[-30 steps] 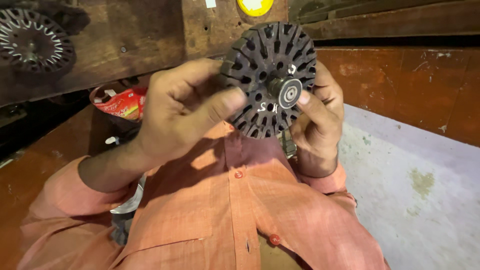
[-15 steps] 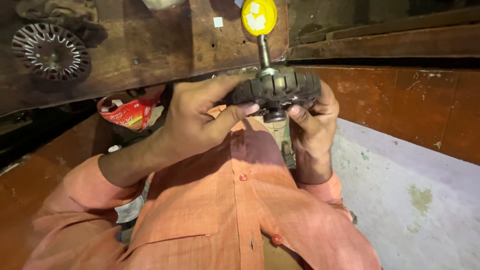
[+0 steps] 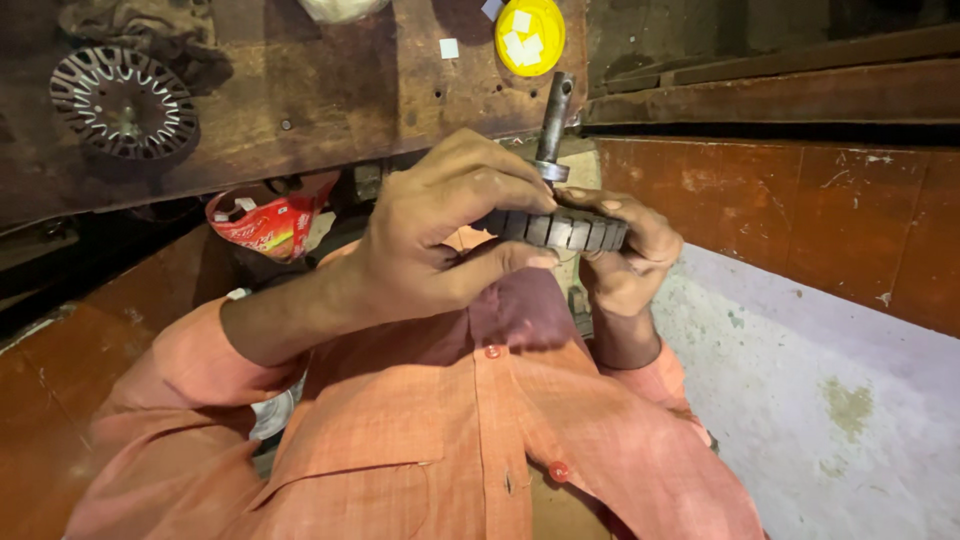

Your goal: The person places a power bank on a workbench, then repeatedly picks up small white rectangular pieces from a yellow container and inserts them into slots on a dark circular motor rotor. The person rotates the rotor to access different slots and continues inserting pieces until the end of the clip.

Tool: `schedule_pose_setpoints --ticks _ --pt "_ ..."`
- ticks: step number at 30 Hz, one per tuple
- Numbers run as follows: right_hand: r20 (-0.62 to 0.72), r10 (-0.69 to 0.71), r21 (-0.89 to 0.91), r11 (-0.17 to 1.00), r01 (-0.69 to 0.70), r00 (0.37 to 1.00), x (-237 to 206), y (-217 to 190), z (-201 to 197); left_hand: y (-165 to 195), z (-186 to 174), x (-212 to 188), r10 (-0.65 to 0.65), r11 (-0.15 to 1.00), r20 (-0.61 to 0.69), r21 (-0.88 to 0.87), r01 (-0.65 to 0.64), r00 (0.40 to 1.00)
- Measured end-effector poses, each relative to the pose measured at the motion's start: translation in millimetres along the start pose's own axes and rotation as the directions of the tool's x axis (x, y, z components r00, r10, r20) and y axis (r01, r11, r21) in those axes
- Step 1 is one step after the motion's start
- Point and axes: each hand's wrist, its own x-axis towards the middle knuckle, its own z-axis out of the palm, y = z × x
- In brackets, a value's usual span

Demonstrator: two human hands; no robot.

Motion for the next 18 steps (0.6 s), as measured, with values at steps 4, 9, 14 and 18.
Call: schedule_pose_setpoints --ticks 4,9,14,18 --pt "-0.028 0.012 0.012 1.0 -0.012 1.0 1 4 3 -5 9 -8 -0.034 0.999 -0.064 0.01 0.035 0.997" --pt "-0.014 -0.02 -0.008 1.0 0.02 1.0 1 1 3 -8 14 -12 0.014 0.999 -0.082 0.051 -0.01 0.997" --pt "0.02 -0.045 -0.152 0.987 0.047 0.999 3 -5 1 -8 7 -9 0.011 0.999 -0.003 0.041 -0.011 1.0" --pt "0.026 -0.018 -0.252 0.967 0.024 0.999 5 -11 0 -9 3 -5 0.054 0.997 0.092 0.043 -0.058 0.994"
